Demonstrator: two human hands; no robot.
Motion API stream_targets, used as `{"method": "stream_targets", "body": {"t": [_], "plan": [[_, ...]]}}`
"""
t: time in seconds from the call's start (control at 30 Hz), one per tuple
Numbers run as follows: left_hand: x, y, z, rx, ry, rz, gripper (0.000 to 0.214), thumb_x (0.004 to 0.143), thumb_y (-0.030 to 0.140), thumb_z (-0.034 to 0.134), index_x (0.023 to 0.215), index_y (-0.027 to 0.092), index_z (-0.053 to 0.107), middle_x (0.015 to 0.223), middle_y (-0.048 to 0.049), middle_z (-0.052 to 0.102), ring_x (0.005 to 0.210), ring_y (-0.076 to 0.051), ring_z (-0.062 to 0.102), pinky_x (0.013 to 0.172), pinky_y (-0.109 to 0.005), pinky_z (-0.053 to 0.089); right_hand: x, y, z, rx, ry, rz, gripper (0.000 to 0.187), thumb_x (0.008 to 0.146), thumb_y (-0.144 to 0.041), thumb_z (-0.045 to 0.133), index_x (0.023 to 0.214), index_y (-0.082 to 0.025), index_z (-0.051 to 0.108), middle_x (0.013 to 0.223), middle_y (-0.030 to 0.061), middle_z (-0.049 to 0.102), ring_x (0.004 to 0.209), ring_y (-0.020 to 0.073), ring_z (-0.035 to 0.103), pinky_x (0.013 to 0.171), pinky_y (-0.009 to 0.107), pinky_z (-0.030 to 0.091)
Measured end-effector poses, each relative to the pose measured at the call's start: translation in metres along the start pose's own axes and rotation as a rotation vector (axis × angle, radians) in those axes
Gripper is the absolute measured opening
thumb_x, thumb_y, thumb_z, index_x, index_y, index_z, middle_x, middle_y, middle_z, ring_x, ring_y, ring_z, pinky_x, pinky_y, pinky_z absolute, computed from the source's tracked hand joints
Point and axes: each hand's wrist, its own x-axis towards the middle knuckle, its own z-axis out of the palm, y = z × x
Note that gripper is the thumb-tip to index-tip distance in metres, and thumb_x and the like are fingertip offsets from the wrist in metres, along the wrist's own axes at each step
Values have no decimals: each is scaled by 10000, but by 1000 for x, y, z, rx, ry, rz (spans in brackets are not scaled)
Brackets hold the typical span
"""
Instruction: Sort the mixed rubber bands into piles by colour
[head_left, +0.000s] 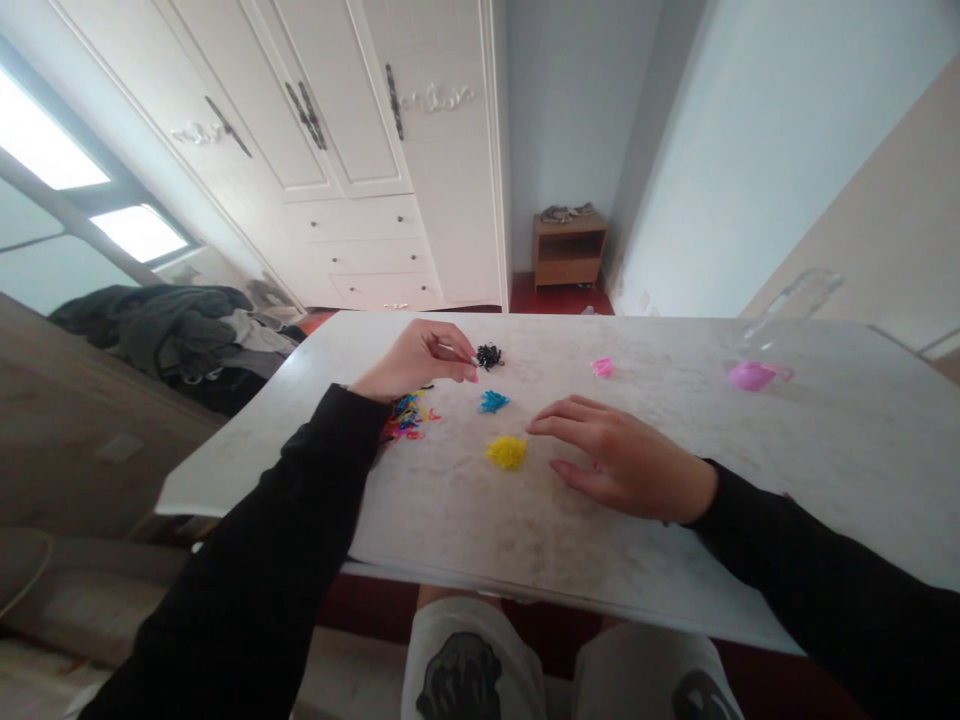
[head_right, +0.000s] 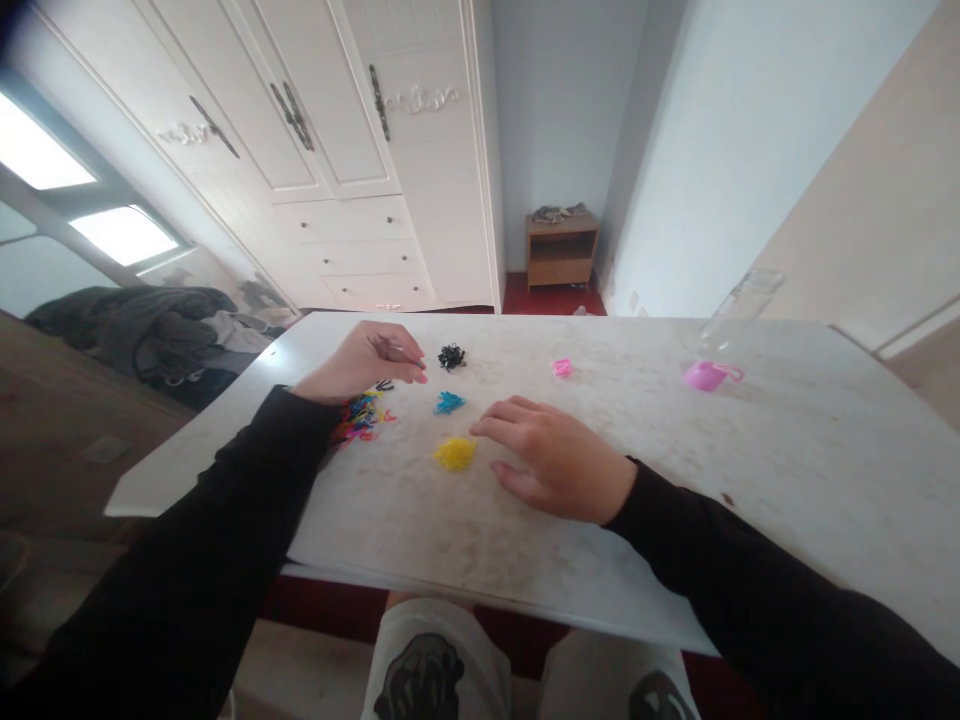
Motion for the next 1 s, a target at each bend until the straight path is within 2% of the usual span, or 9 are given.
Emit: {"method": "stream_targets", "body": {"t": [0.2, 0.37, 0.6, 0.83, 1.0], "plan": [[1, 1, 35, -188, -64, 32, 408, 550, 365, 954, 736, 120, 686, 695, -59, 753, 623, -170, 729, 590, -250, 604, 0, 1, 3, -19, 54, -16, 483, 903, -158, 610, 1383, -181, 566, 1411, 135, 585, 1256, 281, 569, 1085, 491, 496], [-2, 4, 50, -201, -116, 33, 387, 561, 344, 956, 739, 110, 704, 658, -61, 743, 577, -153, 711, 534, -214, 573, -1, 0, 5, -12, 52, -14, 601, 894, -143, 606, 1474, -252, 494, 1474, 115, 531, 1284, 282, 553, 1093, 508, 492], [-3, 4, 55, -232, -172, 32, 345, 601, 317, 938, 745, 114, 700, 639, -38, 730, 568, -136, 707, 536, -193, 573, 0, 0, 5, 18, 19, -30, 646, 900, -146, 606, 1516, -280, 460, 1494, 92, 526, 1316, 270, 539, 1105, 498, 491], [-1, 1, 50, -207, -197, 39, 338, 615, 274, 931, 819, 112, 717, 789, -73, 779, 697, -179, 763, 605, -213, 606, 0, 2, 6, -8, 80, -10, 583, 893, -170, 616, 1467, -182, 517, 1458, 134, 566, 1318, 282, 556, 1128, 480, 488], [-2, 2, 49, -187, -179, 44, 355, 608, 290, 935, 817, 111, 712, 809, -82, 784, 732, -196, 771, 630, -231, 618, 0, 3, 7, -11, 94, 6, 576, 885, -184, 630, 1451, -160, 524, 1446, 142, 581, 1313, 286, 560, 1124, 490, 495]]}}
